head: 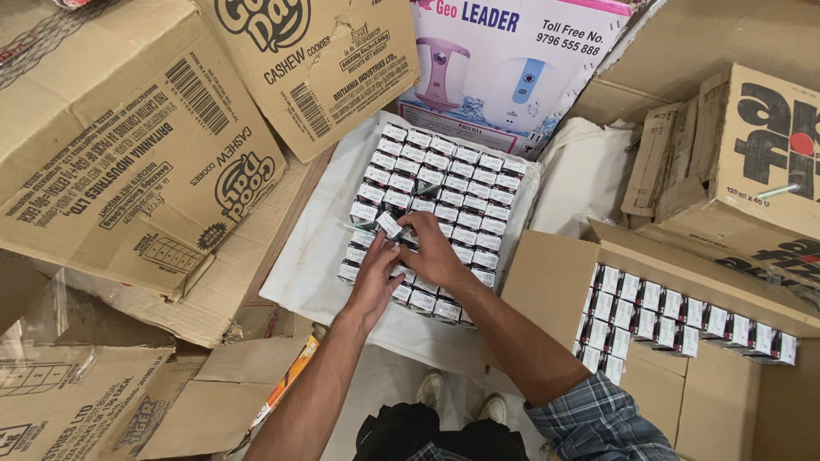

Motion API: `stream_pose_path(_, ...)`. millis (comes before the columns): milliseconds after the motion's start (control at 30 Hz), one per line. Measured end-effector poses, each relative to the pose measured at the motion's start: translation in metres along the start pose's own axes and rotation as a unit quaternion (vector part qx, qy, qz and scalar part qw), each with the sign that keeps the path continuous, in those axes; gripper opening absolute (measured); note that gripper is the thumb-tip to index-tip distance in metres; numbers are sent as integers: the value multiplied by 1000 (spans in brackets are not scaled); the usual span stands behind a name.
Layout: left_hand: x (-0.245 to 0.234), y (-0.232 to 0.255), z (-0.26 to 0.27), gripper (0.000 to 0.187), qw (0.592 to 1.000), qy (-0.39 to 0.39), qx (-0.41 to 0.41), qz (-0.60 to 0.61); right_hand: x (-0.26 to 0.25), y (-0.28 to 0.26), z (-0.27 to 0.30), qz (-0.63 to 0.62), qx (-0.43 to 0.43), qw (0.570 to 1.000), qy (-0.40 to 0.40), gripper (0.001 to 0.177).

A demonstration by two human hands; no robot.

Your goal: The person transfers small white boxes from a larger open box to a smaller open box, arranging them in neat rows. The person handles the boxes by hand, picking them up and placing them into the smaller box.

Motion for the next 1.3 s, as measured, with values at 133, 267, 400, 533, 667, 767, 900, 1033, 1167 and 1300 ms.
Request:
stream_pose_path(133, 3, -8, -2, 81, 1000, -2, 1, -10, 3, -9, 12, -18, 11, 999, -26, 43)
stream_pose_path(267, 3, -21, -9, 89, 1000, -3, 22, 16, -5, -32, 31, -75, 18, 997, -18, 61)
stream_pose_path(400, 9, -26, -9, 80, 999, 2, 29, 16, -23, -49, 53, -49, 29, 998, -16, 81)
stream_pose_path(533, 25, -27, -5, 68, 999, 11, 35, -12, -10, 12, 51, 7, 60, 997, -55, 78)
stream_pose_path(667, 22, -49, -18, 71, 999, -6, 48, -5, -15, 17, 68, -19, 65, 997, -44, 76)
stream_pose_path(767, 45, -41, -4, 80, 997, -3, 77, 6, -30, -9, 88, -12, 57, 998, -14, 71)
stream_pose_path(900, 62, -32, 8, 94, 990, 26, 136, 7, -50, -35, 116, 19, 48, 998, 36, 65)
stream_pose_path(1033, 53, -47, -8, 97, 986, 63, 152, -37, -64, -49, 150, 58, -1, 995, 78, 67)
stream_pose_path(1167, 85, -37, -4, 94, 982, 83, 157, -62, -86, -65, 186, 86, -21, 988, 123, 60)
stream_pose_path(1300, 117, -49, -22, 69, 978, 20, 170, -122, -109, -42, 221, 11, 15, 988, 152, 68)
Point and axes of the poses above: each hand's wrist, its own z-axis away from the middle knuckle, its own x-axis out of the palm, y = z × x, the point moved 9 cm from there along -z, towards the middle knuckle, and after that the axes turned 14 degrees about -y, right-handed, at the moved point
